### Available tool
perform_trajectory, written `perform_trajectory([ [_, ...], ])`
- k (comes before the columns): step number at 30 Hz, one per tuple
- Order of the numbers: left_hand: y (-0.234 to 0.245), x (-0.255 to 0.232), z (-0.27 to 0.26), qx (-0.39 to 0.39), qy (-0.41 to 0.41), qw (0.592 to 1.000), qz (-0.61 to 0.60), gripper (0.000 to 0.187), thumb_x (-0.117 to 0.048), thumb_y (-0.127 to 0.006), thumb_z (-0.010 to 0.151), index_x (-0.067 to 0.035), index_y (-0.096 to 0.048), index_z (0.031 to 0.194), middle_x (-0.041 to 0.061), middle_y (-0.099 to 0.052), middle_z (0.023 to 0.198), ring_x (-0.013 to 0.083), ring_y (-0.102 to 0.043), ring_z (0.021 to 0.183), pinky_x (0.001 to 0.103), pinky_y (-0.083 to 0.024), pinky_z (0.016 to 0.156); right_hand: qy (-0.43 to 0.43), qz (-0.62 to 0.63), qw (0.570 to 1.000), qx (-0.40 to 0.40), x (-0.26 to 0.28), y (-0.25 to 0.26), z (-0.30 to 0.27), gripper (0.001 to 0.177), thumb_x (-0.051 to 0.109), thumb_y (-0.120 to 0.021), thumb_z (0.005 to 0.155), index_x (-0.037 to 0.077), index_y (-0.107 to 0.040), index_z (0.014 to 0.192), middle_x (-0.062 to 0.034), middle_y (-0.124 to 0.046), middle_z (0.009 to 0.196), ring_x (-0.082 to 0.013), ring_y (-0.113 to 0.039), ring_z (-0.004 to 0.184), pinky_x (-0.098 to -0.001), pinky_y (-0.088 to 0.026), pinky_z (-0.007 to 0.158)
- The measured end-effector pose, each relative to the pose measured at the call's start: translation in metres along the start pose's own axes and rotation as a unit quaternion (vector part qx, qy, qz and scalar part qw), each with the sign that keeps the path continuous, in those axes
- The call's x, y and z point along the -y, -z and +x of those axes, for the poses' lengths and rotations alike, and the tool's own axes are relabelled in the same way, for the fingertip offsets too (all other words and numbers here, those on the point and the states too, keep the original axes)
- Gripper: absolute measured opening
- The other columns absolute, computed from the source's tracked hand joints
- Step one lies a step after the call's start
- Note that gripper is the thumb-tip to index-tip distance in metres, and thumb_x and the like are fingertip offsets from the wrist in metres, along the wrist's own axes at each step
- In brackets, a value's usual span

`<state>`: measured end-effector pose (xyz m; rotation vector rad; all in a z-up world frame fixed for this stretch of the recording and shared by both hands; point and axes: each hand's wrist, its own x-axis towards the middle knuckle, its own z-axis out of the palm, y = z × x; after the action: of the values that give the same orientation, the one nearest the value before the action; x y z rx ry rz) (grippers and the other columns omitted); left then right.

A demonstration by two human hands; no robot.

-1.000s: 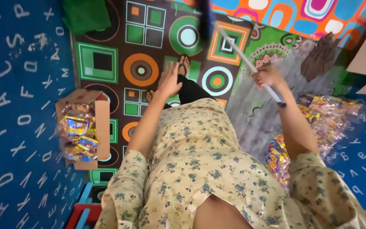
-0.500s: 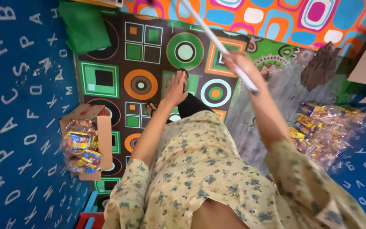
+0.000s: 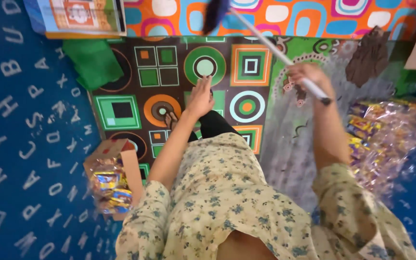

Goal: The person is sweeping a patterned floor using a broom.

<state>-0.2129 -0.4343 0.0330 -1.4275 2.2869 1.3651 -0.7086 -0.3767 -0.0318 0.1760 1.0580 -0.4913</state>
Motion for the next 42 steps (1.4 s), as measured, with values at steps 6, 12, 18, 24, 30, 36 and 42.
perform_trajectory([
  [6, 0.006, -0.012, 0.024, 0.056, -0.089, 0.994, 0.023, 0.092, -0.019, -0.073, 0.087, -0.006, -0.019, 0.160, 0.024, -0.021, 0.167, 0.0460, -0.024, 0.152, 0.055, -0.027, 0.121, 0.223, -0.509, 0.679, -0.480, -0.029, -0.001, 0.010, 0.020, 0.019, -0.073, 0.084, 0.003, -0.067, 0.074, -0.0057, -0.059, 0.060, -0.0183, -0.063, 0.054, -0.0394, -0.052, 0.053],
  [12, 0.031, -0.021, 0.046, 0.155, -0.172, 0.968, 0.094, 0.096, -0.017, -0.074, 0.083, -0.005, -0.018, 0.160, 0.025, -0.021, 0.166, 0.0460, -0.023, 0.152, 0.056, -0.029, 0.119, 0.421, -0.267, 0.708, -0.500, -0.129, -0.142, -0.026, 0.018, 0.006, -0.066, 0.084, -0.001, -0.072, 0.099, -0.0087, -0.063, 0.063, -0.0187, -0.060, 0.052, -0.0358, -0.048, 0.046],
  [18, 0.050, -0.008, 0.067, 0.252, -0.334, 0.887, 0.197, 0.098, -0.025, -0.079, 0.079, -0.004, -0.021, 0.156, 0.023, -0.024, 0.164, 0.0461, -0.027, 0.151, 0.056, -0.030, 0.122, 0.207, -0.011, 0.849, -0.487, -0.293, -0.322, -0.044, 0.036, 0.026, -0.066, 0.094, 0.004, -0.065, 0.065, -0.0046, -0.058, 0.055, -0.0151, -0.053, 0.048, -0.0351, -0.039, 0.046],
  [24, 0.069, 0.050, 0.060, 0.373, -0.441, 0.754, 0.314, 0.096, -0.020, -0.073, 0.082, -0.006, -0.021, 0.161, 0.020, -0.025, 0.167, 0.0432, -0.029, 0.151, 0.058, -0.030, 0.119, 0.191, 0.292, 0.803, -0.484, -0.479, -0.539, 0.074, 0.024, 0.021, -0.063, 0.098, 0.000, -0.063, 0.086, -0.0052, -0.057, 0.063, -0.0160, -0.053, 0.049, -0.0311, -0.041, 0.043],
  [30, 0.063, 0.096, 0.005, 0.485, -0.547, 0.598, 0.329, 0.093, -0.023, -0.076, 0.078, -0.004, -0.028, 0.155, 0.021, -0.031, 0.160, 0.0436, -0.028, 0.147, 0.059, -0.030, 0.117, -0.168, 0.205, 0.798, -0.542, -0.542, -0.730, 0.185, 0.055, 0.048, -0.053, 0.109, 0.002, -0.079, 0.096, -0.0219, -0.072, 0.074, -0.0328, -0.068, 0.072, -0.0458, -0.051, 0.067],
  [36, 0.095, 0.092, -0.035, 0.558, -0.575, 0.491, 0.342, 0.085, -0.015, -0.073, 0.082, -0.006, -0.035, 0.157, 0.015, -0.042, 0.157, 0.0388, -0.034, 0.151, 0.059, -0.037, 0.114, -0.026, 0.200, 0.825, -0.528, -0.565, -0.725, 0.318, 0.031, 0.036, -0.068, 0.086, 0.008, -0.082, 0.082, -0.0101, -0.075, 0.074, -0.0219, -0.072, 0.068, -0.0395, -0.056, 0.059],
  [42, 0.143, 0.114, 0.010, 0.568, -0.522, 0.509, 0.382, 0.092, -0.019, -0.079, 0.071, -0.004, -0.032, 0.149, 0.022, -0.035, 0.156, 0.0431, -0.028, 0.146, 0.061, -0.033, 0.110, 0.180, 0.602, 0.717, -0.300, -0.445, -0.720, 0.265, 0.009, 0.019, -0.067, 0.088, 0.013, -0.064, 0.083, 0.0026, -0.055, 0.060, -0.0125, -0.051, 0.048, -0.0290, -0.041, 0.042],
])
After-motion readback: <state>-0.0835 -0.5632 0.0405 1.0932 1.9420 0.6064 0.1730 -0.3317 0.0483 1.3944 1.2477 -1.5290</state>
